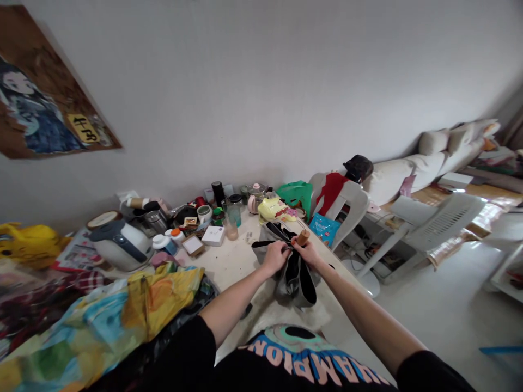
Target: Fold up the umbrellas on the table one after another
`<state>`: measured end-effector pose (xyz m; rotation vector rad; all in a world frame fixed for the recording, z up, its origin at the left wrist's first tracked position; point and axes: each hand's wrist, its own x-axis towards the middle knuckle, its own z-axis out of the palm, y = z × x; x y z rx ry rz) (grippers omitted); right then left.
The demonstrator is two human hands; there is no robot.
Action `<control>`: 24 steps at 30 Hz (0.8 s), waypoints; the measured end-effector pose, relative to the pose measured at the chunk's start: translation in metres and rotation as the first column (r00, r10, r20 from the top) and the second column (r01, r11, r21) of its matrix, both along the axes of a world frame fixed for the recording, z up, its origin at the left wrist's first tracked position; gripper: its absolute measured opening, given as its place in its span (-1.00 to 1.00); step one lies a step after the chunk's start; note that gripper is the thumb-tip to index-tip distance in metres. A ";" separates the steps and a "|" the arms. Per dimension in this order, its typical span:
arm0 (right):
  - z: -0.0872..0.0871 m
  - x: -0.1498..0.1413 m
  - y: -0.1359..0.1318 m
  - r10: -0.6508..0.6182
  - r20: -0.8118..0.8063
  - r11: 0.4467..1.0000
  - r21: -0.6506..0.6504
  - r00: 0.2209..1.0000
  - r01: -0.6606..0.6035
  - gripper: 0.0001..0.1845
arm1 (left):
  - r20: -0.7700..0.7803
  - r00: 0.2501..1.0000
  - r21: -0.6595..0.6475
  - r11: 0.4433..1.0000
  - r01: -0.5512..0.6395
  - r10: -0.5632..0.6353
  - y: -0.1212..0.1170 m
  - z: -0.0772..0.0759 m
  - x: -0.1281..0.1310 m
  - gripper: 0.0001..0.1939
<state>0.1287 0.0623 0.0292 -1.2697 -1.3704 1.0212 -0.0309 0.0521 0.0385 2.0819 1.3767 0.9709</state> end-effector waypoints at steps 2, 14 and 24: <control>0.002 0.003 -0.003 0.027 0.003 1.000 0.004 1.000 -0.027 -0.58 | 0.007 1.000 0.002 1.000 -0.007 0.007 0.000 -0.002 0.003 -0.95; -0.006 -0.002 0.005 0.028 0.044 0.999 0.044 0.999 -0.030 -0.71 | 0.079 0.997 0.098 0.995 0.017 -0.025 -0.028 0.005 -0.011 -0.75; -0.005 -0.005 0.012 0.011 0.079 0.998 0.058 0.997 -0.015 -0.76 | -0.479 0.720 -0.241 0.864 0.442 -0.502 -0.072 0.014 -0.037 -0.49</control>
